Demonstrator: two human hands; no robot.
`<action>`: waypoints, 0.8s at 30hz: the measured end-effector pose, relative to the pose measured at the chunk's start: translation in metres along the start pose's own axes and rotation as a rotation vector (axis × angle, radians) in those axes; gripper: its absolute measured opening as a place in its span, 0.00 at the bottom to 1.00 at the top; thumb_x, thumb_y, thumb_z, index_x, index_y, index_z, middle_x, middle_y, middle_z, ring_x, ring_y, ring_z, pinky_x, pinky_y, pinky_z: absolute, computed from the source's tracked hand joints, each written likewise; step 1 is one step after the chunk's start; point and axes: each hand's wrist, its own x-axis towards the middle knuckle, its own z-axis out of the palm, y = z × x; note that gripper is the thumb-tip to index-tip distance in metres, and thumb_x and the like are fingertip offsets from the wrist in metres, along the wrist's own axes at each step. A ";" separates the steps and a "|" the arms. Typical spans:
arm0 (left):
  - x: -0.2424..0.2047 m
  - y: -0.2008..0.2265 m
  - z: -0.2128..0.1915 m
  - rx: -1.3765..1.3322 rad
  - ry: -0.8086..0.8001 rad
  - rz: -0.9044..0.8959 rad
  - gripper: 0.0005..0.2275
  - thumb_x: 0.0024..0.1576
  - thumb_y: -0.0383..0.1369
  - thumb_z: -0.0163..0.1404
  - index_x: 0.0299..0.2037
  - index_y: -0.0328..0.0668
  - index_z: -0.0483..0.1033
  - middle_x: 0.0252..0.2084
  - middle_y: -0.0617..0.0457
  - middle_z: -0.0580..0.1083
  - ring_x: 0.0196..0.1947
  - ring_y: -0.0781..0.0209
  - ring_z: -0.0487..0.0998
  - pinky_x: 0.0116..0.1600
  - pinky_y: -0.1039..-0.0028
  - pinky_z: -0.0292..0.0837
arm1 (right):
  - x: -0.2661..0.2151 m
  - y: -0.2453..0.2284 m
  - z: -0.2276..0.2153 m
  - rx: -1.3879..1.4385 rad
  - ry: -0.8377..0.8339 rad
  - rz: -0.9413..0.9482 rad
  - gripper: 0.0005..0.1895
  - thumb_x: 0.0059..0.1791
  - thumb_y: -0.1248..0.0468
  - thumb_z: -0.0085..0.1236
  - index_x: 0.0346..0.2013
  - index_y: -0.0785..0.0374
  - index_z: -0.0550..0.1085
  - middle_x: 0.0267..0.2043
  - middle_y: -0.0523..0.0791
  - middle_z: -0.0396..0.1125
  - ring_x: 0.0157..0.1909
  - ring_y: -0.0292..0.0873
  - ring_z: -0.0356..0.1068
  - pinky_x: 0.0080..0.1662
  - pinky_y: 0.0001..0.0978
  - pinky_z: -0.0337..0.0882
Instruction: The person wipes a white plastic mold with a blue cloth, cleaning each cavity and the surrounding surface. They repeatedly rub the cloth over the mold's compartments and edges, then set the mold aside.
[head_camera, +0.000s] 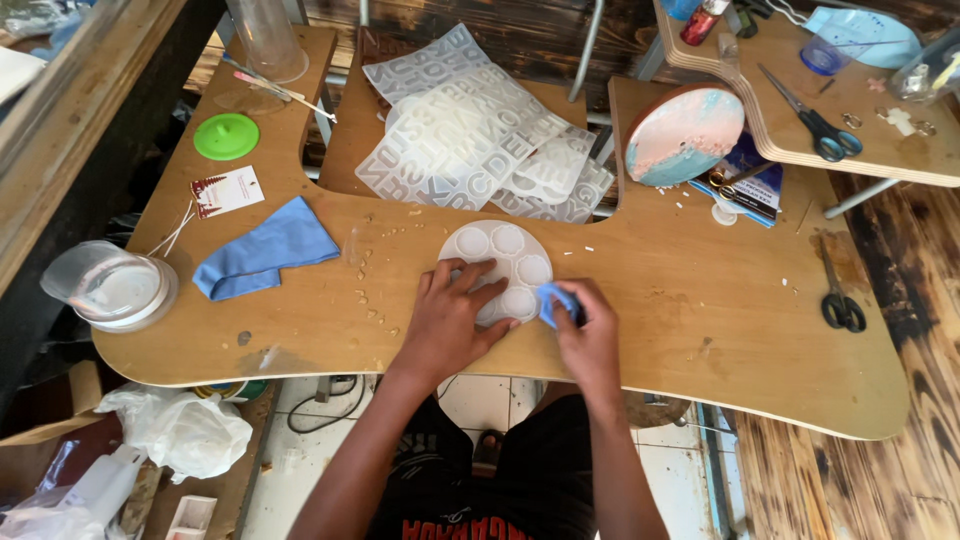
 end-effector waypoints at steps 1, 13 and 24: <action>0.003 0.000 -0.003 -0.013 -0.005 -0.009 0.20 0.52 0.47 0.58 0.52 0.53 0.81 0.58 0.57 0.73 0.58 0.51 0.66 0.58 0.58 0.62 | 0.004 0.009 -0.001 0.032 0.063 0.014 0.12 0.48 0.74 0.57 0.43 0.57 0.80 0.37 0.45 0.71 0.41 0.38 0.70 0.44 0.33 0.70; 0.088 -0.039 0.049 0.122 0.011 0.220 0.10 0.58 0.39 0.53 0.48 0.56 0.80 0.50 0.56 0.75 0.57 0.51 0.71 0.60 0.57 0.65 | 0.046 -0.001 0.000 -0.328 -0.198 -0.282 0.19 0.41 0.78 0.58 0.46 0.64 0.80 0.48 0.52 0.69 0.52 0.62 0.69 0.54 0.52 0.72; 0.095 -0.054 0.049 -0.014 -0.027 0.251 0.11 0.59 0.39 0.55 0.49 0.51 0.79 0.49 0.56 0.75 0.54 0.54 0.72 0.56 0.60 0.69 | 0.032 0.002 0.014 -0.401 -0.029 -0.258 0.10 0.44 0.73 0.58 0.40 0.66 0.77 0.40 0.48 0.66 0.47 0.55 0.69 0.52 0.46 0.71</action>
